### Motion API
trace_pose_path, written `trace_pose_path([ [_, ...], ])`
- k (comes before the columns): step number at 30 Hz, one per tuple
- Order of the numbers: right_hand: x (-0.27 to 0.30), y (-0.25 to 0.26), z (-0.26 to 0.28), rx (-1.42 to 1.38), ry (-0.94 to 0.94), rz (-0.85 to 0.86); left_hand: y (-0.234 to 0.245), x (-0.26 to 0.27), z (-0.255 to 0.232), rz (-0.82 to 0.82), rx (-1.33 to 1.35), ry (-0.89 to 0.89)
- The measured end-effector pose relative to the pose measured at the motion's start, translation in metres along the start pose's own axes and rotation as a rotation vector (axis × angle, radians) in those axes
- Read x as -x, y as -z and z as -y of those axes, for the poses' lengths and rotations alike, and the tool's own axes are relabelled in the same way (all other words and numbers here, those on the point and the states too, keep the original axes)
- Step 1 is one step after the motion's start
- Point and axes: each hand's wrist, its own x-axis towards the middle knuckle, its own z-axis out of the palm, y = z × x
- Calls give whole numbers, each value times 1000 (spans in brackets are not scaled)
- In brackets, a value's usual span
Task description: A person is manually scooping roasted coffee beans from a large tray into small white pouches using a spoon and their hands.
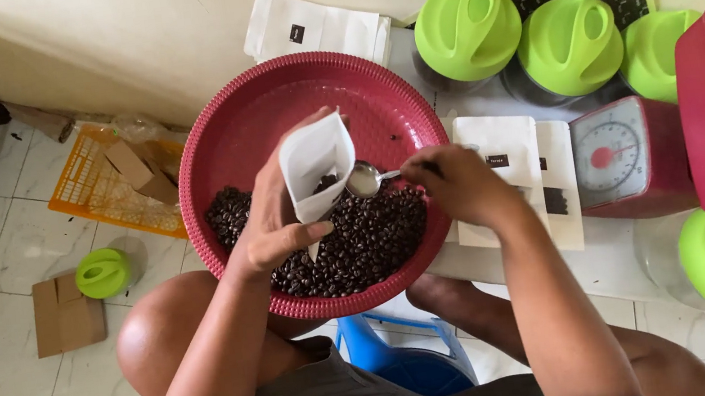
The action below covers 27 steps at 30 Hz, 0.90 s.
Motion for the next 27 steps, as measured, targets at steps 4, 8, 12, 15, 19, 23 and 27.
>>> trace_pose_path([
  [4,7,21,15,-45,0,-78,-1,-1,3,12,-16,-1],
  [8,9,37,34,-96,103,-96,-3,-2,2,27,-43,13],
  [12,21,54,63,-110,383,-156,-9,-1,4,25,-39,31],
  [15,25,55,99,48,323,-79,-20,0,-13,64,-174,106],
  [19,20,41,120,99,406,-55,-18,5,-6,42,-148,161],
  [23,11,30,116,87,669,-103,-16,5,-7,50,-235,135],
  [27,8,25,114,83,773,-130,-18,4,-8,58,-216,123],
])
